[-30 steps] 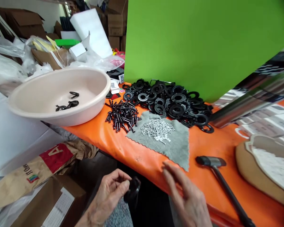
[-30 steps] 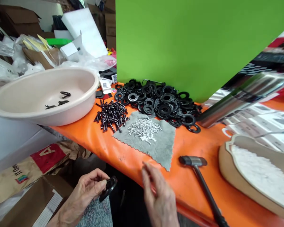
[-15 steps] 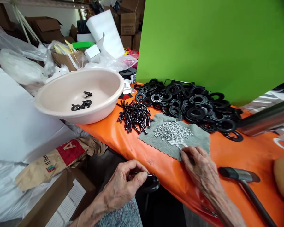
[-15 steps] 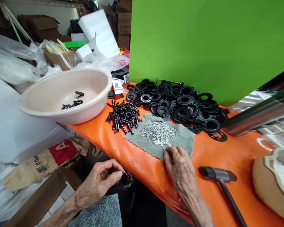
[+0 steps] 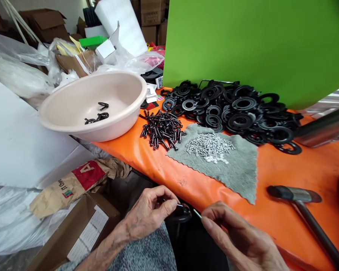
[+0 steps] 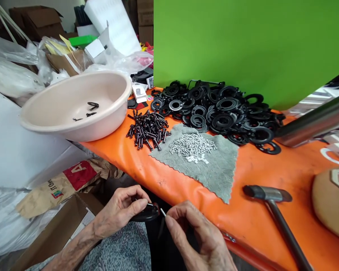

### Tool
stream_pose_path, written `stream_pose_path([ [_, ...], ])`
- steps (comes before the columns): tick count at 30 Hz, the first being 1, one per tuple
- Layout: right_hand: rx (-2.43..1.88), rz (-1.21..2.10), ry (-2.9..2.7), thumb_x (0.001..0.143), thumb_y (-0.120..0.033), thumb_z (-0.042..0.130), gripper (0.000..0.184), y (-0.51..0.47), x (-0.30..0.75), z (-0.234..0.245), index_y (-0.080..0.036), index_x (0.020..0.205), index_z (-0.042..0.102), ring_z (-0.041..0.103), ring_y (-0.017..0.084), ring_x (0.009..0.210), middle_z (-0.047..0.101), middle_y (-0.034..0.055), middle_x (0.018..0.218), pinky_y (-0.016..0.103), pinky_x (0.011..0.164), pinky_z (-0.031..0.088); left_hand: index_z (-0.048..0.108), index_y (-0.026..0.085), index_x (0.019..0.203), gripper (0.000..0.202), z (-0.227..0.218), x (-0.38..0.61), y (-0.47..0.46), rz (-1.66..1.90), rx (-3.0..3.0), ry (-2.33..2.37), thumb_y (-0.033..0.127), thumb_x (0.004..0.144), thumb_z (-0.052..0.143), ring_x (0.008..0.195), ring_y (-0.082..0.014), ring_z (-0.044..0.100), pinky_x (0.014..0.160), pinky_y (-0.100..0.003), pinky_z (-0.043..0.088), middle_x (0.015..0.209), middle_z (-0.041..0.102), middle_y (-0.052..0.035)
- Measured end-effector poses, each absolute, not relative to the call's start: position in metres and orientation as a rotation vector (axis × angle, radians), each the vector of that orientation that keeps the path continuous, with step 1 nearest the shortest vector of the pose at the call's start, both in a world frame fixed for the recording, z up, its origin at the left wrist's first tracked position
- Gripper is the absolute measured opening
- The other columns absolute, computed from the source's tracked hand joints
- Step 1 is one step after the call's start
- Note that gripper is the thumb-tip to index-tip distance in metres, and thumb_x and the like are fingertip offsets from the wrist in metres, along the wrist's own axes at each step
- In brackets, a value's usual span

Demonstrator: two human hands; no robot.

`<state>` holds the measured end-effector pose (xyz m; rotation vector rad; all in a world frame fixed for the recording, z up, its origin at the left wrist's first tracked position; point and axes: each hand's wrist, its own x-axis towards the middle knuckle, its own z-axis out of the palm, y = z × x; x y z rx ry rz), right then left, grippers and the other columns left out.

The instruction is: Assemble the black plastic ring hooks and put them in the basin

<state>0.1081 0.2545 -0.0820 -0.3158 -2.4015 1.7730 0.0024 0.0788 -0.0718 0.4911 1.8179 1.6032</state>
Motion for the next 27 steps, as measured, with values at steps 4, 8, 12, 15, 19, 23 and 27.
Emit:
stream_pose_path([
  [4,-0.266,1.740,-2.493,0.091,-0.046,0.054,0.025,0.255,0.108,-0.086,-0.026,0.076,0.060,0.055,0.010,0.063,0.057,-0.0038,0.068,0.016,0.059,0.047,0.065,0.012,0.085,0.022,-0.069,0.003,0.078,1.540,0.570,1.937,0.032,0.089,0.055,0.067,-0.0117,0.048,0.063,-0.024,0.038,0.079,0.061,-0.0032],
  [8,-0.243,1.675,-2.532,0.090,-0.044,0.054,0.024,0.252,0.105,-0.083,-0.026,0.075,0.060,0.057,0.010,0.059,0.059,-0.0041,0.066,0.017,0.054,0.048,0.065,0.012,0.084,0.020,-0.068,0.005,0.078,1.499,0.658,2.033,0.028,0.089,0.054,0.064,-0.0103,0.047,0.058,-0.023,0.036,0.078,0.060,-0.0023],
  [12,-0.210,1.569,-2.503,0.089,-0.042,0.056,0.023,0.245,0.104,-0.082,-0.026,0.074,0.060,0.058,0.011,0.055,0.061,-0.0043,0.064,0.018,0.051,0.048,0.065,0.013,0.082,0.017,-0.068,0.007,0.077,1.464,0.751,2.139,0.024,0.088,0.054,0.064,-0.0098,0.048,0.058,-0.022,0.036,0.076,0.060,-0.0012],
  [15,-0.194,1.486,-2.491,0.090,-0.036,0.055,0.017,0.240,0.104,-0.084,-0.026,0.077,0.059,0.060,0.010,0.055,0.062,-0.0052,0.066,0.018,0.052,0.049,0.065,0.014,0.083,0.014,-0.069,0.009,0.077,1.456,0.817,2.196,0.022,0.088,0.054,0.066,-0.0107,0.050,0.059,-0.022,0.038,0.075,0.059,-0.0011],
  [19,-0.072,1.266,-2.448,0.090,-0.028,0.056,0.010,0.232,0.103,-0.085,-0.026,0.081,0.057,0.060,0.009,0.053,0.061,-0.0059,0.066,0.016,0.051,0.050,0.064,0.014,0.084,0.012,-0.071,0.014,0.078,1.433,0.903,2.257,0.019,0.089,0.054,0.067,-0.0111,0.050,0.062,-0.022,0.039,0.074,0.056,-0.0008],
  [23,-0.029,1.120,-2.411,0.092,-0.025,0.054,0.009,0.228,0.103,-0.088,-0.026,0.084,0.055,0.063,0.010,0.056,0.061,-0.0046,0.068,0.017,0.055,0.053,0.063,0.014,0.084,0.012,-0.073,0.017,0.079,1.433,1.007,2.301,0.015,0.090,0.052,0.072,-0.0128,0.052,0.067,-0.023,0.041,0.076,0.057,-0.0023],
  [27,-0.054,1.140,-2.386,0.095,-0.031,0.050,0.011,0.231,0.102,-0.091,-0.026,0.089,0.057,0.066,0.012,0.059,0.067,-0.0021,0.072,0.019,0.055,0.056,0.061,0.015,0.086,0.012,-0.073,0.016,0.080,1.449,1.024,2.302,0.014,0.091,0.050,0.073,-0.0130,0.054,0.067,-0.022,0.041,0.079,0.058,-0.0026],
])
